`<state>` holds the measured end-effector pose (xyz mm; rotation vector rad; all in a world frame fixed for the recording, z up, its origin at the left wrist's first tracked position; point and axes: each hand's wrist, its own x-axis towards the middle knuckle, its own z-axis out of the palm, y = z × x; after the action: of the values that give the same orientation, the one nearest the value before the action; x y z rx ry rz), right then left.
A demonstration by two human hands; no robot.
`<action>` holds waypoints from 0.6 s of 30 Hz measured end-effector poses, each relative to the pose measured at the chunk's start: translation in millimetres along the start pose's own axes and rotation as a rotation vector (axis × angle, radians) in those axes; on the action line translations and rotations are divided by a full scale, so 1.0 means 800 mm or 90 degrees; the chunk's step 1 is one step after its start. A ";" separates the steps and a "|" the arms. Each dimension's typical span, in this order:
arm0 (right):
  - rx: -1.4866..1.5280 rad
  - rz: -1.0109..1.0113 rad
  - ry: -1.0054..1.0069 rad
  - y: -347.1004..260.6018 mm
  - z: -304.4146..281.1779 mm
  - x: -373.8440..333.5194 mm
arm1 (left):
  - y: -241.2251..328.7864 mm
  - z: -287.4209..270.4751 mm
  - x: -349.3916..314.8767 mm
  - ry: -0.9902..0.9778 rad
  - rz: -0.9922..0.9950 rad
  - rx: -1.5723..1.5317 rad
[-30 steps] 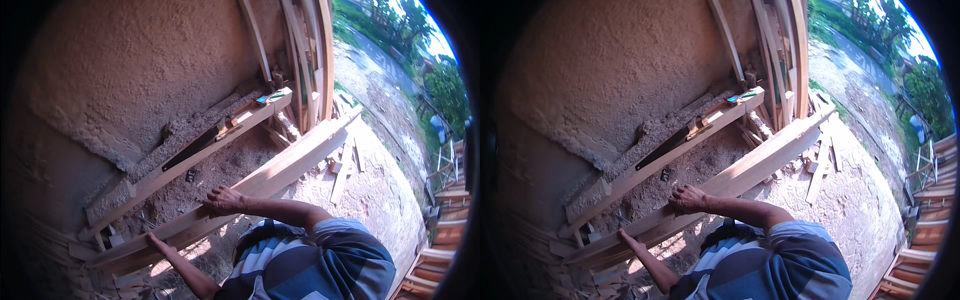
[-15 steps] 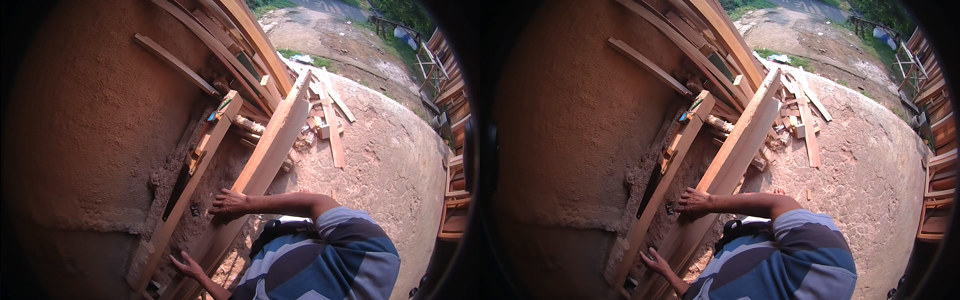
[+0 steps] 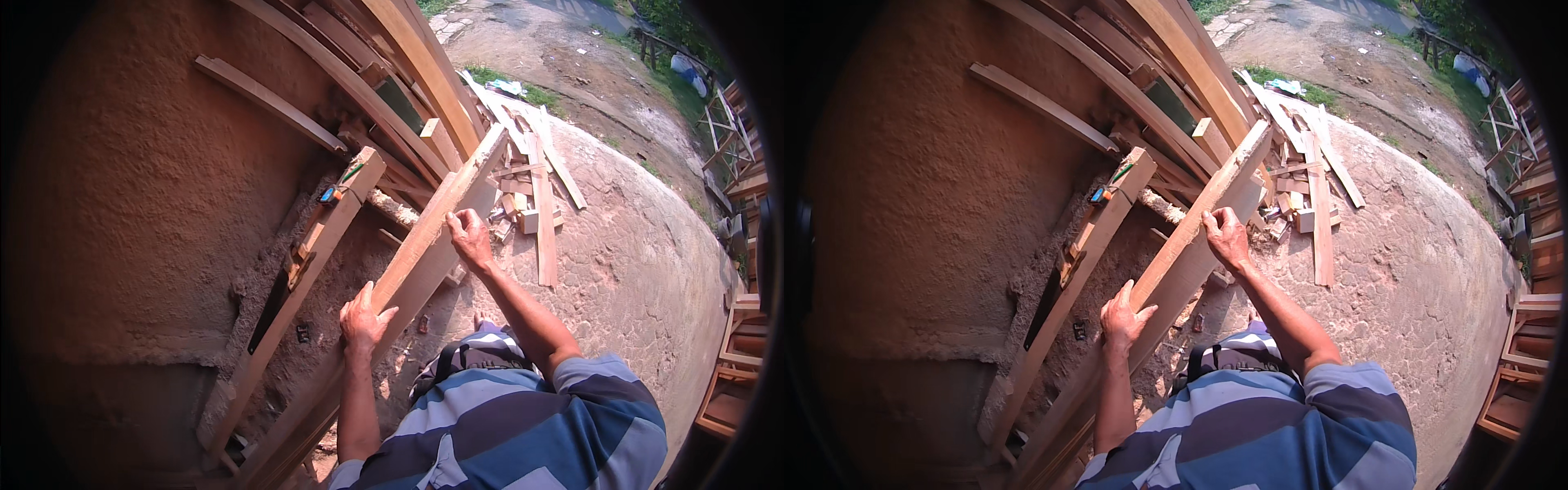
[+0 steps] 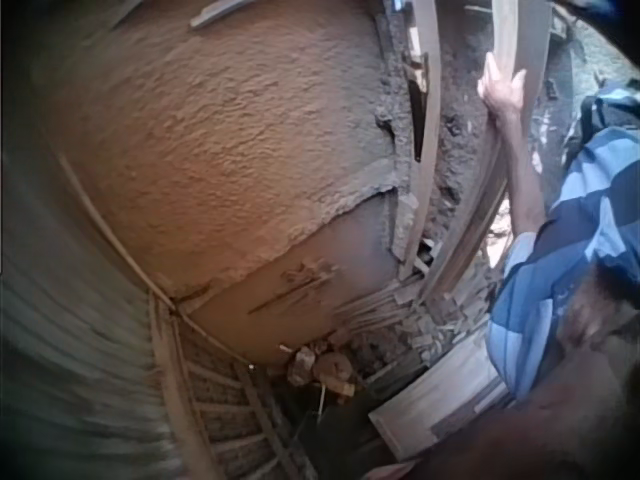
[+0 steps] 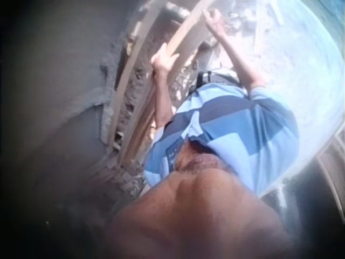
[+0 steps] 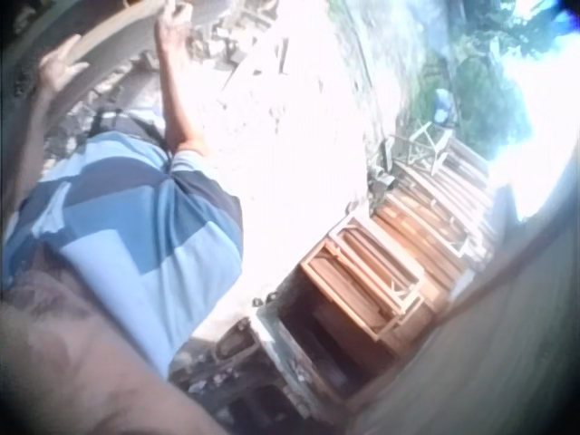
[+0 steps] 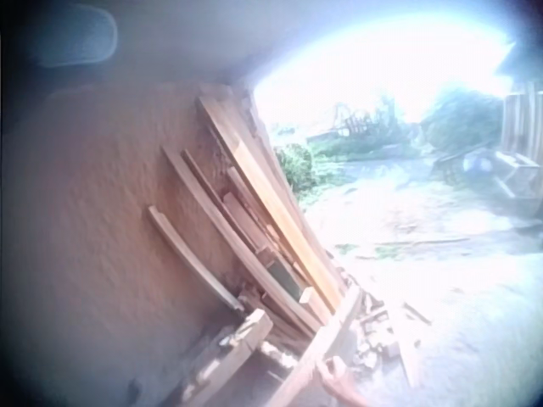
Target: The person assembles a wooden frame by positioning planks, hammering nails to secure joints, and measuring components with a tape measure. The person repeatedly adjusts and aligns the planks to ensure proper fit.
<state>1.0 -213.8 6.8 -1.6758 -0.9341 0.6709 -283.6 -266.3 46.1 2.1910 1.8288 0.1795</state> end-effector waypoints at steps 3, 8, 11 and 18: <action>0.045 0.213 -0.082 0.018 -0.011 0.044 | 0.022 -0.003 0.014 -0.029 -0.076 0.014; -0.004 0.109 -0.207 0.021 -0.006 0.077 | 0.026 -0.013 0.018 -0.031 -0.102 0.024; 0.011 0.068 -0.208 0.020 -0.007 0.078 | 0.027 -0.011 0.018 -0.016 -0.095 0.029; 0.173 0.120 -0.195 0.030 -0.012 0.070 | 0.033 -0.006 0.012 -0.005 -0.096 0.052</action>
<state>44.8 -174.8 -12.5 -1.4525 -0.8567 1.1543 -258.3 -260.2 57.4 2.0920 2.0202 0.0658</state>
